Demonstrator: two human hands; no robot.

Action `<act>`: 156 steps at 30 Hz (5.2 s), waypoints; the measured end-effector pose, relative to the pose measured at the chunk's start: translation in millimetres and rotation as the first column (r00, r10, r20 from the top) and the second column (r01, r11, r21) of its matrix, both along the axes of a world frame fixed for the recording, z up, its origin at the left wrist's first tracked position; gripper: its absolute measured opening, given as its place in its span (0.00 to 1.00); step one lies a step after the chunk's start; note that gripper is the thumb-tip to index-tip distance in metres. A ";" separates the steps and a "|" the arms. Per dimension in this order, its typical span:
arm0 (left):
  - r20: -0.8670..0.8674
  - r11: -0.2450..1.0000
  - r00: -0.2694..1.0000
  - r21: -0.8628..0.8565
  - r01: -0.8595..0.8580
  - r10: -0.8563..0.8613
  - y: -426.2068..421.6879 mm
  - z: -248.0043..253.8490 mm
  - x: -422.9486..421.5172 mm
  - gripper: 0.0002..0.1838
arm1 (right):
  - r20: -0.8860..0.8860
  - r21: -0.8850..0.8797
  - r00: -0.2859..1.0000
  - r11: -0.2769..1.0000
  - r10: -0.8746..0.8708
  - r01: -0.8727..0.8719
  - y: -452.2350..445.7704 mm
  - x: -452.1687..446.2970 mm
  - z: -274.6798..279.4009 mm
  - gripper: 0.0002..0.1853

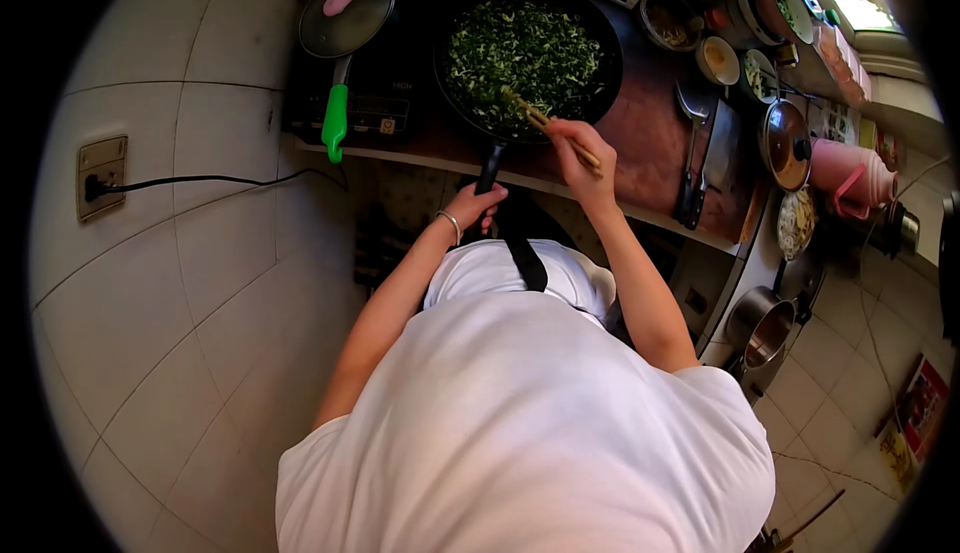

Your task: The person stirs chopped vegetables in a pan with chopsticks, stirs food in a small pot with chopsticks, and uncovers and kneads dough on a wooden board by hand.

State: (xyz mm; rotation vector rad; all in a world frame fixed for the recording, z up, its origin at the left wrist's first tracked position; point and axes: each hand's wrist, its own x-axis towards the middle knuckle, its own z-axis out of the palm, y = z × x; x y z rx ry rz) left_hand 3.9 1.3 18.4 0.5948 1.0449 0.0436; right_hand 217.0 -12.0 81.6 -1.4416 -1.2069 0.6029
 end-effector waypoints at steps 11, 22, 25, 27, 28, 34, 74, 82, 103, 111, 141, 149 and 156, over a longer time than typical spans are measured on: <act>-0.048 0.997 0.999 0.082 0.008 -0.004 -3.7 -3.4 -23.6 0.13 | 0.032 0.025 0.998 0.999 -0.046 0.046 72.6 52.4 -41.3 0.06; -0.035 0.990 0.997 0.126 -0.067 0.072 -6.4 3.0 -18.6 0.12 | 0.239 0.054 0.960 0.985 0.147 -0.164 36.0 26.4 -44.9 0.09; -0.030 0.986 0.996 0.150 -0.074 0.080 -3.9 1.9 -19.8 0.11 | 0.283 0.010 0.950 0.990 0.135 -0.143 7.3 0.4 -10.1 0.09; -0.018 0.983 0.996 0.163 -0.080 0.084 0.7 2.5 -18.7 0.11 | 0.314 -0.072 0.940 0.991 0.133 -0.116 -4.4 -18.9 -1.6 0.09; -0.009 0.981 0.995 0.170 -0.093 0.096 0.2 2.9 -19.2 0.11 | 0.333 -0.095 0.931 0.987 0.151 -0.126 -3.2 -24.9 -15.9 0.10; 0.000 0.977 0.991 0.170 -0.129 0.130 9.2 -1.4 -7.0 0.11 | 0.551 0.015 0.834 0.999 0.020 -0.034 2.8 -6.9 -35.3 0.16; -0.939 0.105 0.319 0.306 0.946 -0.131 64.7 -48.9 -27.4 0.31 | 0.406 -0.527 0.893 0.750 -0.193 0.401 -15.3 132.6 -130.8 0.11; -0.922 0.058 0.358 0.353 0.934 -0.146 66.9 -54.8 -34.7 0.34 | 0.538 -0.463 0.832 0.779 -0.133 0.423 -1.4 111.5 -135.8 0.09; -0.925 0.042 0.337 0.335 0.941 -0.178 65.7 -46.5 -34.2 0.40 | 0.196 -0.376 0.951 0.877 -0.240 0.298 16.4 129.1 -76.7 0.09; -0.934 0.067 0.292 0.285 0.956 -0.203 68.3 -39.8 -27.3 0.41 | 0.454 -0.543 0.888 0.766 -0.076 0.343 0.0 115.7 -126.2 0.09; -0.945 0.042 0.275 0.272 0.961 -0.175 65.2 -47.6 -27.9 0.44 | 0.434 -0.495 0.896 0.804 -0.099 0.328 -15.4 111.2 -126.4 0.10; -0.955 0.081 0.216 0.204 0.976 -0.203 65.9 -42.9 -20.0 0.46 | 0.503 -0.526 0.864 0.792 -0.004 0.310 -7.6 119.1 -133.5 0.09; -0.954 0.085 0.241 0.229 0.970 -0.177 64.0 -41.0 -18.6 0.47 | 0.078 -0.296 0.950 0.903 -0.302 0.312 44.5 99.2 -20.4 0.07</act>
